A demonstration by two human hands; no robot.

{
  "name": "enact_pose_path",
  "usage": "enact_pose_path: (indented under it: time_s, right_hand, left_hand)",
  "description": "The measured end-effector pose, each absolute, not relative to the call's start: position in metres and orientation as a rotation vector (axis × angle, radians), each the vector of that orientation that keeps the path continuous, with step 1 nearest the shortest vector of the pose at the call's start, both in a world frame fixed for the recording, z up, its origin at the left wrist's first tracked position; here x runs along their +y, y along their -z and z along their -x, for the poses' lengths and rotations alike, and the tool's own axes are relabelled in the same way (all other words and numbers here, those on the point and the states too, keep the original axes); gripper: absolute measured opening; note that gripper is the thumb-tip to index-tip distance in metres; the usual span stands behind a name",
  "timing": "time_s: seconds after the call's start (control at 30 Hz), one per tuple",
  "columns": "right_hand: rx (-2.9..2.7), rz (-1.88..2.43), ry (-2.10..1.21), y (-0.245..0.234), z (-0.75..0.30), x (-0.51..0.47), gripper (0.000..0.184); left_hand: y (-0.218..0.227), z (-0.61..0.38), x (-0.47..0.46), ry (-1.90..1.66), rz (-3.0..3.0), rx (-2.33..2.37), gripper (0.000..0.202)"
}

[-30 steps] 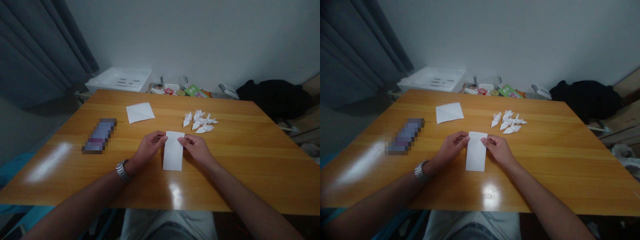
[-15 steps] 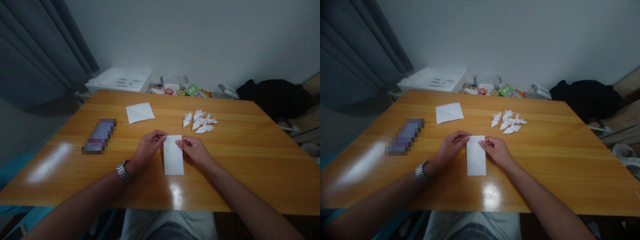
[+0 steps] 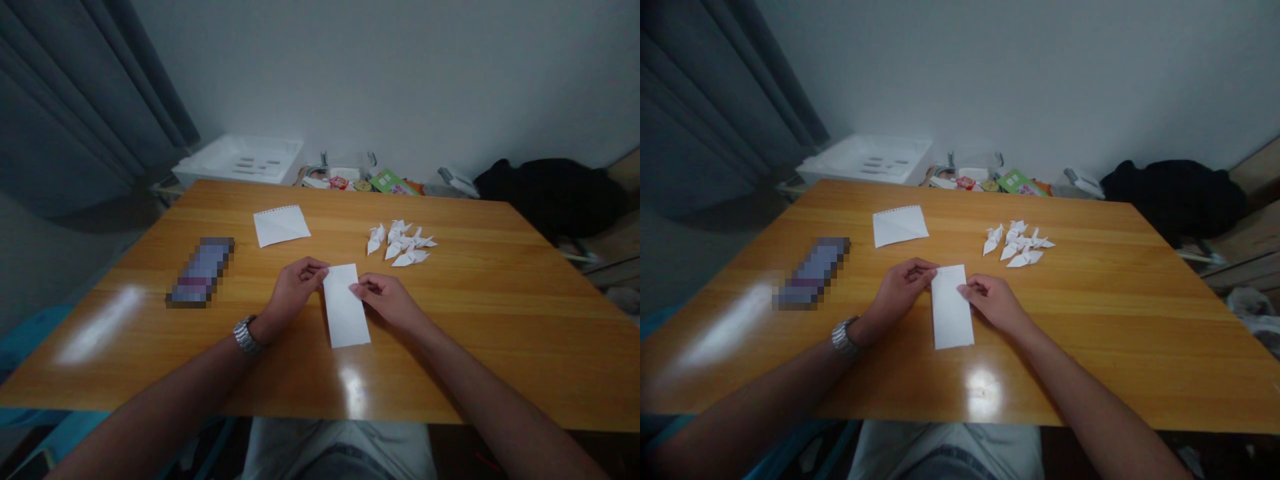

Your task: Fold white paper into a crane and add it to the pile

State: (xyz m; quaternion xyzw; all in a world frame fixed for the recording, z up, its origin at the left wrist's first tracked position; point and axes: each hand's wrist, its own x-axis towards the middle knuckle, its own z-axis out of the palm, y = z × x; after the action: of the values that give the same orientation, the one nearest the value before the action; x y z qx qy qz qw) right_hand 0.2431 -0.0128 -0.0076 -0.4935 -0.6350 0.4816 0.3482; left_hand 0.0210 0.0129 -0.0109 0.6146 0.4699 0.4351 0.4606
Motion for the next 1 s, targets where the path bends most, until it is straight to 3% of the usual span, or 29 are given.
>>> enact_pose_path:
  time_s: [0.13, 0.3, 0.5, 0.77, 1.0]
  right_hand:
    - [-1.576, 1.335, -1.31, 0.012, -0.245, -0.012, 0.04]
    - [-1.799, 1.465, -0.888, 0.012, -0.257, -0.005, 0.031]
    - [-1.903, 1.51, -0.764, 0.015, -0.265, 0.001, 0.028]
    - [-1.957, 1.576, -0.648, 0.019, -0.267, 0.008, 0.025]
    - [-2.064, 1.465, -0.231, 0.012, -0.27, 0.005, 0.035]
  left_hand:
    - [0.015, -0.018, 0.016, -1.038, -1.625, 1.158, 0.027]
    - [0.009, -0.014, 0.013, -0.927, -2.197, 1.151, 0.027]
    - [0.003, -0.007, 0.01, -0.704, -2.645, 1.006, 0.027]
    - [0.014, -0.003, 0.013, -0.422, -2.744, 0.776, 0.039]
    - [0.01, -0.006, 0.009, -0.426, -2.791, 1.029, 0.044]
